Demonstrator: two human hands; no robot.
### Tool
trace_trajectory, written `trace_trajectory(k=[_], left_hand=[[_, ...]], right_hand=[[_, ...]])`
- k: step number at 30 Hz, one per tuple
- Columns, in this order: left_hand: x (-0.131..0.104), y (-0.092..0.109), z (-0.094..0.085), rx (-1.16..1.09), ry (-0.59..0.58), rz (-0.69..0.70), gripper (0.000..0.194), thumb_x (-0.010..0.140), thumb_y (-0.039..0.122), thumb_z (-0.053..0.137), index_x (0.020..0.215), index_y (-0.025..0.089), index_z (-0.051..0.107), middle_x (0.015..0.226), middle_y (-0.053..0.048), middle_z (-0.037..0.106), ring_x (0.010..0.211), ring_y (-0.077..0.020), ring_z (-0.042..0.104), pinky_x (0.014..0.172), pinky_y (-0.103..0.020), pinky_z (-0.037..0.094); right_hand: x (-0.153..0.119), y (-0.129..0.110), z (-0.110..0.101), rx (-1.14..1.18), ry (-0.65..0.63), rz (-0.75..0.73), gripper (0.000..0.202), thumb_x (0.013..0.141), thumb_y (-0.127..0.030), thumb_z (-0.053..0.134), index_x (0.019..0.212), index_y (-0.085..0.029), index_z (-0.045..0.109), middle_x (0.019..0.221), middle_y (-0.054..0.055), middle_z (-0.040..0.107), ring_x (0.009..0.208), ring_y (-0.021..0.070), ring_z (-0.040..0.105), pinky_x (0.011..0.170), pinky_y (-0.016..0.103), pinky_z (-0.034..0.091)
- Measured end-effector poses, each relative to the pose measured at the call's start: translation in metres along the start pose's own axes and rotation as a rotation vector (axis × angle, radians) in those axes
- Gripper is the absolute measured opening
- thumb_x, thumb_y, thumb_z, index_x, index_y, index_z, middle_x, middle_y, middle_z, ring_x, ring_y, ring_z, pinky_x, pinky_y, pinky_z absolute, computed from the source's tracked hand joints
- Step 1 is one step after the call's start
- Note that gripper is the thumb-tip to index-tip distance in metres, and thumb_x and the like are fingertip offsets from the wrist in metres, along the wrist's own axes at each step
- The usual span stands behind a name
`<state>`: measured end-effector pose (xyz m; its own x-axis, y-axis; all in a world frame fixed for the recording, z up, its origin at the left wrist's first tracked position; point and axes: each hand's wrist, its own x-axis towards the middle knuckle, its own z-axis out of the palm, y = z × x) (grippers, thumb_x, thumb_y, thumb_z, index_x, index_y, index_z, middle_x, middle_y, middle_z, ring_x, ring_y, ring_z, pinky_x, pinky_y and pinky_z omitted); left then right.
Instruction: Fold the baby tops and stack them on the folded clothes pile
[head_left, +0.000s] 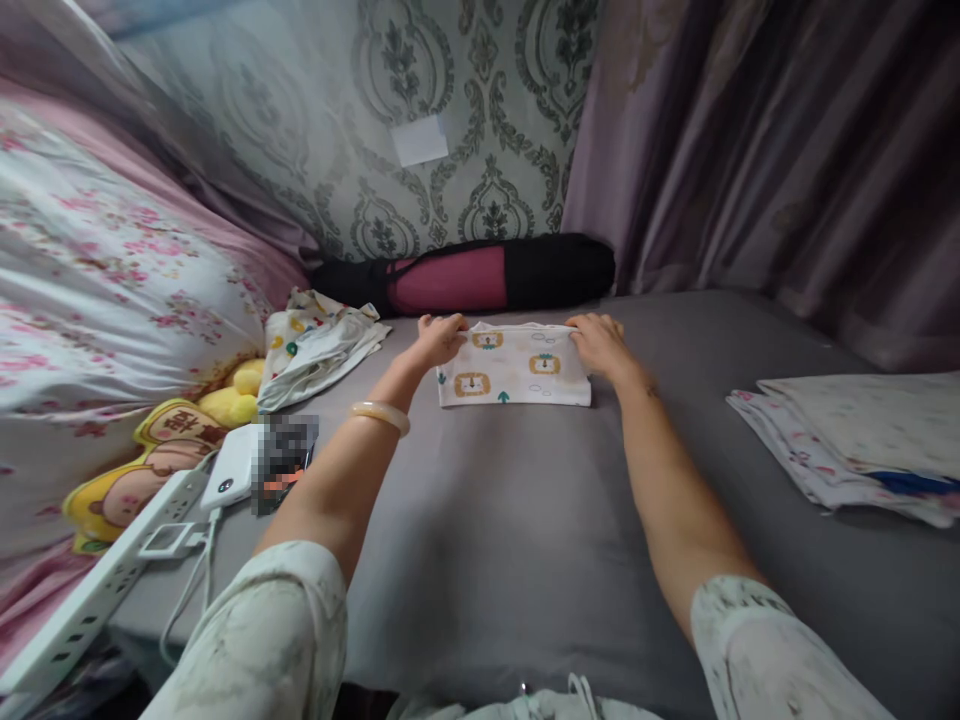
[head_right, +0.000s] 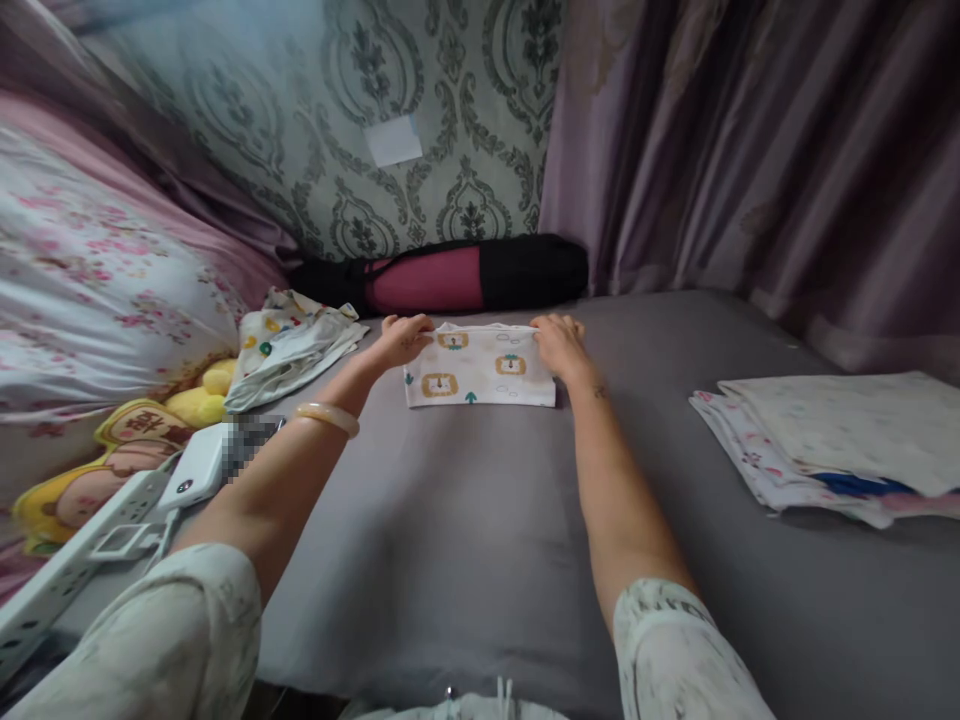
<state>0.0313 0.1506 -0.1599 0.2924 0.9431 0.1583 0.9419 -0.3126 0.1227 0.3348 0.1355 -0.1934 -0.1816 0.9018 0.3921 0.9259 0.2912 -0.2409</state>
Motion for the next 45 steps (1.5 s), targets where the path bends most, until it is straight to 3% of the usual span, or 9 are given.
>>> trace_trajectory(k=[8, 12, 16, 20, 27, 31, 35, 42, 45], left_hand=[[-0.048, 0.014, -0.032, -0.005, 0.271, 0.157, 0.020, 0.090, 0.026, 0.043, 0.105, 0.023, 0.055, 0.094, -0.002, 0.065, 0.098, -0.0216, 0.054, 0.109, -0.050, 0.015], [-0.103, 0.021, -0.014, -0.024, 0.258, 0.270, 0.023, 0.092, 0.022, 0.038, 0.108, 0.023, 0.054, 0.096, -0.003, 0.067, 0.097, -0.0207, 0.055, 0.111, -0.051, 0.014], [-0.158, 0.029, 0.011, -0.063, 0.106, 0.390, 0.030, 0.088, 0.014, 0.039, 0.113, 0.023, 0.054, 0.104, -0.004, 0.067, 0.102, -0.0200, 0.056, 0.112, -0.052, 0.013], [-0.188, 0.036, 0.028, -0.043, 0.027, 0.444, 0.033, 0.083, 0.011, 0.043, 0.110, 0.022, 0.058, 0.105, -0.006, 0.065, 0.109, -0.0223, 0.054, 0.112, -0.051, 0.016], [-0.198, 0.040, 0.042, -0.010, -0.072, 0.460, 0.040, 0.085, 0.008, 0.039, 0.117, 0.021, 0.058, 0.104, -0.009, 0.061, 0.101, -0.0223, 0.054, 0.102, -0.045, 0.031], [-0.202, 0.038, 0.045, -0.028, -0.071, 0.464, 0.049, 0.089, 0.010, 0.034, 0.131, 0.028, 0.052, 0.101, -0.008, 0.058, 0.095, -0.0209, 0.053, 0.096, -0.041, 0.035], [-0.205, 0.034, 0.046, -0.103, -0.069, 0.462, 0.045, 0.091, 0.012, 0.036, 0.125, 0.031, 0.058, 0.103, -0.007, 0.058, 0.095, -0.0200, 0.053, 0.096, -0.041, 0.036], [-0.215, 0.039, 0.040, -0.192, -0.106, 0.441, 0.045, 0.085, 0.010, 0.042, 0.120, 0.030, 0.062, 0.105, -0.006, 0.060, 0.101, -0.0207, 0.053, 0.100, -0.041, 0.034], [-0.213, 0.046, 0.032, -0.230, -0.160, 0.398, 0.040, 0.080, 0.014, 0.048, 0.113, 0.028, 0.065, 0.105, -0.005, 0.062, 0.102, -0.0212, 0.054, 0.102, -0.042, 0.032]], right_hand=[[-0.034, -0.005, -0.050, 0.000, 0.192, -0.209, 0.030, 0.095, -0.024, 0.038, 0.110, -0.021, 0.064, 0.106, 0.010, 0.064, 0.098, 0.0267, 0.052, 0.085, 0.039, 0.036], [-0.084, -0.003, -0.052, 0.016, 0.066, -0.390, 0.026, 0.095, -0.022, 0.040, 0.106, -0.020, 0.063, 0.101, 0.009, 0.066, 0.095, 0.0236, 0.054, 0.090, 0.039, 0.035], [-0.142, -0.002, -0.046, 0.029, -0.129, -0.553, 0.025, 0.096, -0.019, 0.039, 0.107, -0.019, 0.062, 0.103, 0.008, 0.065, 0.097, 0.0212, 0.055, 0.092, 0.037, 0.036], [-0.173, -0.006, -0.039, -0.019, -0.190, -0.601, 0.028, 0.095, -0.012, 0.039, 0.111, -0.019, 0.061, 0.107, 0.009, 0.064, 0.101, 0.0211, 0.054, 0.098, 0.039, 0.033], [-0.183, -0.009, -0.027, -0.088, -0.241, -0.585, 0.042, 0.093, -0.009, 0.041, 0.129, -0.025, 0.056, 0.103, 0.008, 0.061, 0.095, 0.0216, 0.052, 0.088, 0.036, 0.039], [-0.188, -0.014, -0.032, -0.091, -0.265, -0.561, 0.050, 0.093, -0.009, 0.039, 0.136, -0.031, 0.051, 0.099, 0.007, 0.059, 0.090, 0.0206, 0.052, 0.083, 0.034, 0.041], [-0.191, -0.018, -0.042, -0.060, -0.274, -0.527, 0.058, 0.090, -0.004, 0.034, 0.137, -0.033, 0.050, 0.101, 0.008, 0.058, 0.088, 0.0201, 0.053, 0.080, 0.033, 0.042], [-0.196, -0.021, -0.049, 0.051, -0.339, -0.478, 0.042, 0.091, -0.010, 0.040, 0.122, -0.028, 0.062, 0.101, 0.008, 0.059, 0.091, 0.0200, 0.054, 0.082, 0.033, 0.042], [-0.189, -0.031, -0.052, 0.081, -0.332, -0.404, 0.024, 0.092, -0.025, 0.048, 0.102, -0.025, 0.070, 0.098, 0.007, 0.062, 0.094, 0.0208, 0.056, 0.089, 0.038, 0.041]])
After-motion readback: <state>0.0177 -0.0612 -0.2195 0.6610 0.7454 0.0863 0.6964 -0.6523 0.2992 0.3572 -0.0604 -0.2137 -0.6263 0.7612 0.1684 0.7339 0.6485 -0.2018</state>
